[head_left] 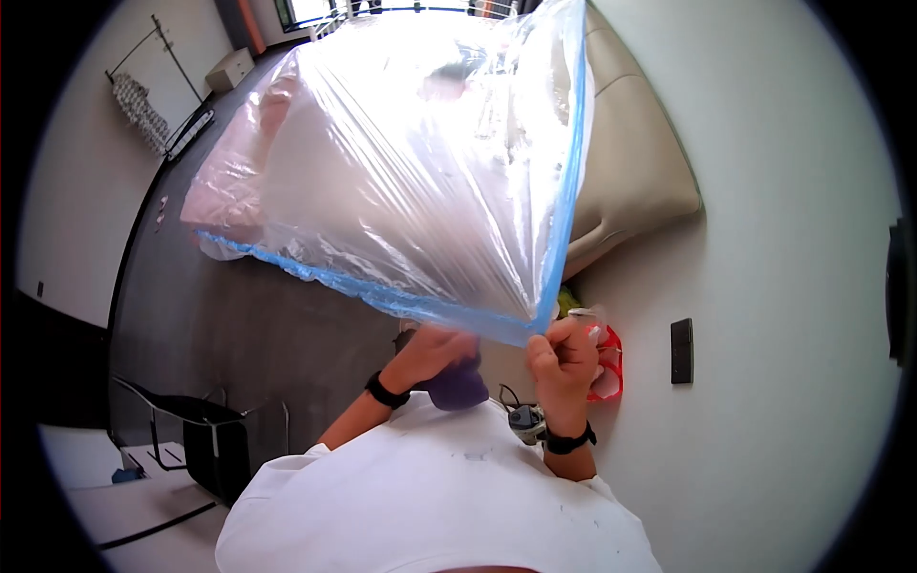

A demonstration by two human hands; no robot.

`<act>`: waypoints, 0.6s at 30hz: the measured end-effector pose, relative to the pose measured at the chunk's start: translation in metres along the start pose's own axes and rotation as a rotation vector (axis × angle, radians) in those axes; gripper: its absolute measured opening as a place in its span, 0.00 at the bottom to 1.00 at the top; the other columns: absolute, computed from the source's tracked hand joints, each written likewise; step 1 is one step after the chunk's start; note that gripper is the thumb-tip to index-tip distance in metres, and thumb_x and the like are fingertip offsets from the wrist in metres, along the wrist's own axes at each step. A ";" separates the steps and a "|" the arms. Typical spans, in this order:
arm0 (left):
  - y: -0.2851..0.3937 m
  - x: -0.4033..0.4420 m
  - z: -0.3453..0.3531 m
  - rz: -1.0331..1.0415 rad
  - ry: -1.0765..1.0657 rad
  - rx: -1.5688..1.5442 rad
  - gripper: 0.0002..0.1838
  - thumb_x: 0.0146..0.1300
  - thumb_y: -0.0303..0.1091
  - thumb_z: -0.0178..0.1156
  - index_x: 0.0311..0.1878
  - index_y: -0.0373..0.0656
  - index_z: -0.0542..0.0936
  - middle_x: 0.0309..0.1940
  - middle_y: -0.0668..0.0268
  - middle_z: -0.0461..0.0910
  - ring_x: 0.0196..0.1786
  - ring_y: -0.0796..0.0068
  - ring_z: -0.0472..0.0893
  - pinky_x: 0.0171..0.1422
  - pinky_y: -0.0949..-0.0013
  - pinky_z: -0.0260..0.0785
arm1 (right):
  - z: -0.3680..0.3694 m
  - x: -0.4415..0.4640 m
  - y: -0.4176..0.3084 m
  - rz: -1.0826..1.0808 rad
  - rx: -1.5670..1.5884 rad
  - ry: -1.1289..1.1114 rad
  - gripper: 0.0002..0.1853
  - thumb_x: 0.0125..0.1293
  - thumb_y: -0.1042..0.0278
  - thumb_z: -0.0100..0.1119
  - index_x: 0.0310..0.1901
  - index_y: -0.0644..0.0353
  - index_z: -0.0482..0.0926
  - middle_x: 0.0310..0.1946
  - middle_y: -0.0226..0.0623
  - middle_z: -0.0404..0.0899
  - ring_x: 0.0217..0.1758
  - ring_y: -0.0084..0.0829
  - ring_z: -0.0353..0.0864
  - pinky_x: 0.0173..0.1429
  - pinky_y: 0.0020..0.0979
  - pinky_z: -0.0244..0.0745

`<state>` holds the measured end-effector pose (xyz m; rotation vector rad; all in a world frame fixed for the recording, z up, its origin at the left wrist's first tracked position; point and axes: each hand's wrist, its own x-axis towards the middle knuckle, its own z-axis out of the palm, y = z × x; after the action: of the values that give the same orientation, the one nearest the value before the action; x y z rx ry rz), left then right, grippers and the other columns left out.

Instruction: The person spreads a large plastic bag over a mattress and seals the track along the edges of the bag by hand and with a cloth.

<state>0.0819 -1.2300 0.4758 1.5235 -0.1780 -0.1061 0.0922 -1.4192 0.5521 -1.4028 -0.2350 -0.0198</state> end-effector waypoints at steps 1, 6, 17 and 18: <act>-0.003 0.006 0.001 0.043 -0.058 0.024 0.18 0.67 0.35 0.48 0.22 0.35 0.75 0.14 0.70 0.68 0.19 0.83 0.67 0.23 0.77 0.58 | -0.003 -0.003 0.000 -0.019 0.089 -0.070 0.08 0.55 0.83 0.53 0.26 0.60 0.67 0.21 0.25 0.68 0.22 0.13 0.62 0.25 0.16 0.57; 0.004 0.024 0.007 0.052 -0.184 0.040 0.18 0.67 0.36 0.49 0.23 0.36 0.75 0.14 0.70 0.68 0.19 0.83 0.67 0.23 0.77 0.58 | -0.006 -0.013 -0.035 -0.288 0.216 -0.374 0.06 0.52 0.82 0.56 0.27 0.60 0.69 0.17 0.30 0.69 0.17 0.19 0.64 0.21 0.21 0.58; -0.009 0.064 0.007 -0.036 0.051 -0.054 0.17 0.67 0.37 0.48 0.24 0.38 0.73 0.18 0.72 0.70 0.23 0.85 0.68 0.28 0.78 0.60 | -0.010 0.019 0.048 0.087 -0.395 -0.181 0.12 0.60 0.62 0.60 0.36 0.62 0.75 0.25 0.35 0.77 0.26 0.25 0.74 0.31 0.26 0.69; -0.014 0.068 0.005 -0.031 0.132 -0.128 0.17 0.68 0.36 0.47 0.24 0.39 0.72 0.18 0.73 0.68 0.23 0.86 0.66 0.29 0.80 0.58 | -0.008 0.021 0.059 0.103 -0.359 -0.131 0.13 0.60 0.61 0.61 0.39 0.62 0.75 0.28 0.35 0.78 0.28 0.24 0.75 0.34 0.26 0.71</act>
<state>0.1486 -1.2476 0.4652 1.4006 -0.0419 -0.0406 0.1234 -1.4140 0.4969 -1.7749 -0.2767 0.1205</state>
